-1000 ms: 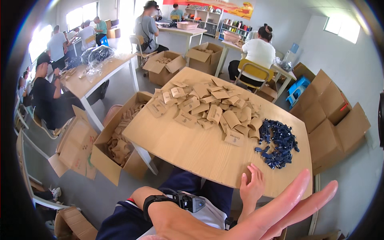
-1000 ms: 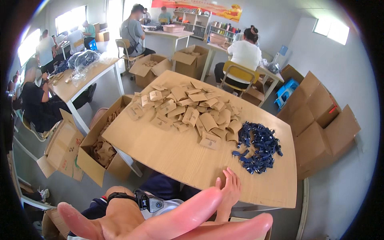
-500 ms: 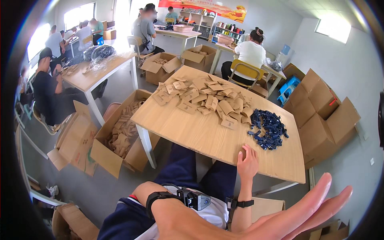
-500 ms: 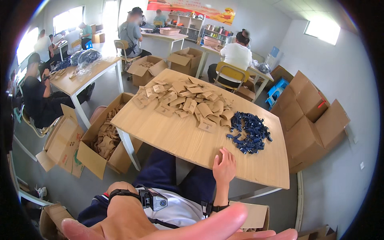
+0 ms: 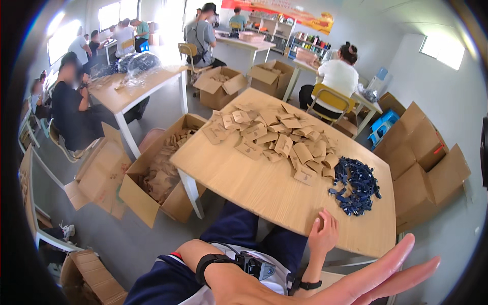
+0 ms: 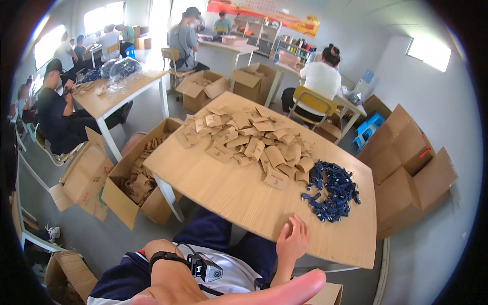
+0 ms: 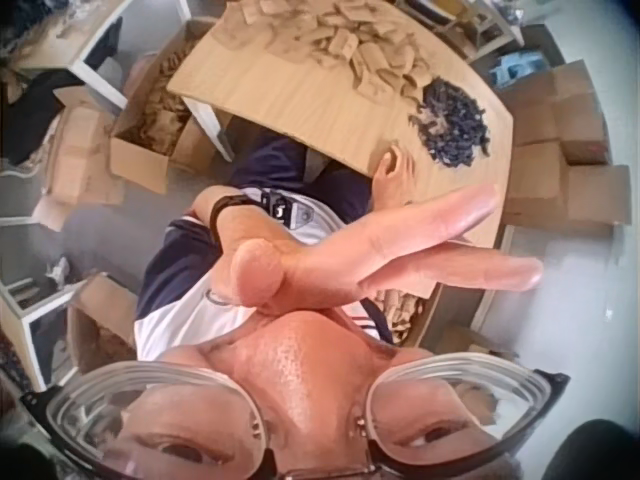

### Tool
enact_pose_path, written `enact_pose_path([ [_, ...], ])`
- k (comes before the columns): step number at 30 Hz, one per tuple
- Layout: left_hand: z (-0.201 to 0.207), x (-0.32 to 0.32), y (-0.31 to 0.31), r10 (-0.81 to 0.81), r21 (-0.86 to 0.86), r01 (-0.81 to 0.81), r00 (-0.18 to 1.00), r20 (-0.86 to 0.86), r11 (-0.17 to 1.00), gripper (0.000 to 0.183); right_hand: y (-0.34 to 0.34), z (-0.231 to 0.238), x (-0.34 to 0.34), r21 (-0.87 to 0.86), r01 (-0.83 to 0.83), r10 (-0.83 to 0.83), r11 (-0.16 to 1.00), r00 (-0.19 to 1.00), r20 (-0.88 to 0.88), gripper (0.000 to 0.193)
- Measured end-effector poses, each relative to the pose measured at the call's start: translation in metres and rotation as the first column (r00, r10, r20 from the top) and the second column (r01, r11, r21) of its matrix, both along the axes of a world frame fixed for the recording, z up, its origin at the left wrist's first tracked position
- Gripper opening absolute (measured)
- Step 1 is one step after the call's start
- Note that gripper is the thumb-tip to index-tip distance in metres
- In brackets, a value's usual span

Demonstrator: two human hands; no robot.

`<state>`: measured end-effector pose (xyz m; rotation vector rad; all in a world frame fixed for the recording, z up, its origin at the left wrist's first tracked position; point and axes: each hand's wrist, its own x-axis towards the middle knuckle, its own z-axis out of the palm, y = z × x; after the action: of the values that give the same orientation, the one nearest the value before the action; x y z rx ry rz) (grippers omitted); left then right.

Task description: The recorder is placing small blue earphones into brown paper sleeves.

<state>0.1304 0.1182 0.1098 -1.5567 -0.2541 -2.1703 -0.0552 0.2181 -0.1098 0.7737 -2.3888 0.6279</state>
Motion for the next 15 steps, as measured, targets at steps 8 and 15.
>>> enact_pose_path([
  [8, -0.098, -0.115, -0.071, -0.033, -0.222, 0.162, 0.87, 0.492, 0.961, 0.1, -0.001, 0.007, 0.006, -0.214, -0.128, 0.145, 0.968, 0.987, 0.065, 0.016],
  [15, -0.091, -0.145, -0.07, -0.393, -0.201, 0.552, 0.763, 0.513, 0.809, 0.103, -0.012, 0.013, -0.002, -0.12, -0.087, 0.085, 0.989, 0.996, -0.027, 0.016],
])
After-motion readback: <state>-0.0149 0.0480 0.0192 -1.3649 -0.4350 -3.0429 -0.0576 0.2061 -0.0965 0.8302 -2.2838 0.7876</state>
